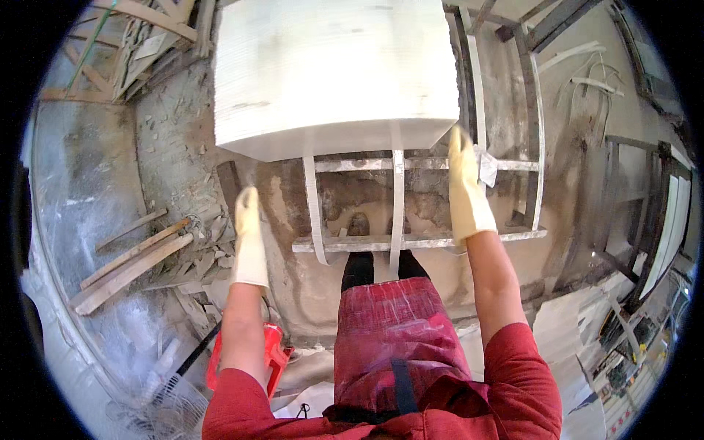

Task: The person repeatedly picks up large white rectangular tiles from a stack on a metal frame and places them onto a conveyor belt. The person wears gloves and handles each tile individually, moving from the stack to the belt in a continuous loop.

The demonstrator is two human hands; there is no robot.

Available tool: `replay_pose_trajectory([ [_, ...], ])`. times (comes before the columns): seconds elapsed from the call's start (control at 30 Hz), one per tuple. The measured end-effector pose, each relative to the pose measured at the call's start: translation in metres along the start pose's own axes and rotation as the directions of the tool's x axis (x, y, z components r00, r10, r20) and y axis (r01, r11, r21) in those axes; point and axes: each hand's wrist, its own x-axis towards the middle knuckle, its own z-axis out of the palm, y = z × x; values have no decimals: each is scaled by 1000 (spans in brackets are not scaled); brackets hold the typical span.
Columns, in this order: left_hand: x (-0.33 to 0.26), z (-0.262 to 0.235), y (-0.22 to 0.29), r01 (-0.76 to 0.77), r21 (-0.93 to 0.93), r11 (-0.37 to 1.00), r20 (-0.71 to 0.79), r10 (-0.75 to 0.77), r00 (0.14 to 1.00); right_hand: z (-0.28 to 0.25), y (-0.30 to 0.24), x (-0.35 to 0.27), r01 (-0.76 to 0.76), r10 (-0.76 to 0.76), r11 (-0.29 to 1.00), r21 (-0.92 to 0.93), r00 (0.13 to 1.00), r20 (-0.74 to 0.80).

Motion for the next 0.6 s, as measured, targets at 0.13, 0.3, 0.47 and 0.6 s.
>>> replay_pose_trajectory([
  [0.13,93,7,42,83,-26,996,-108,-85,990,28,-33,47,-89,89,996,3,988,-122],
  [0.3,163,19,57,132,-332,934,-105,-176,979,60,-20,64,-67,103,973,220,982,-158],
  [0.47,187,33,46,187,-388,903,-77,-234,969,56,0,74,40,-2,983,181,979,-203],
  [0.6,188,36,42,126,-295,947,-206,-192,960,59,-12,66,1,37,984,176,977,-212],
])
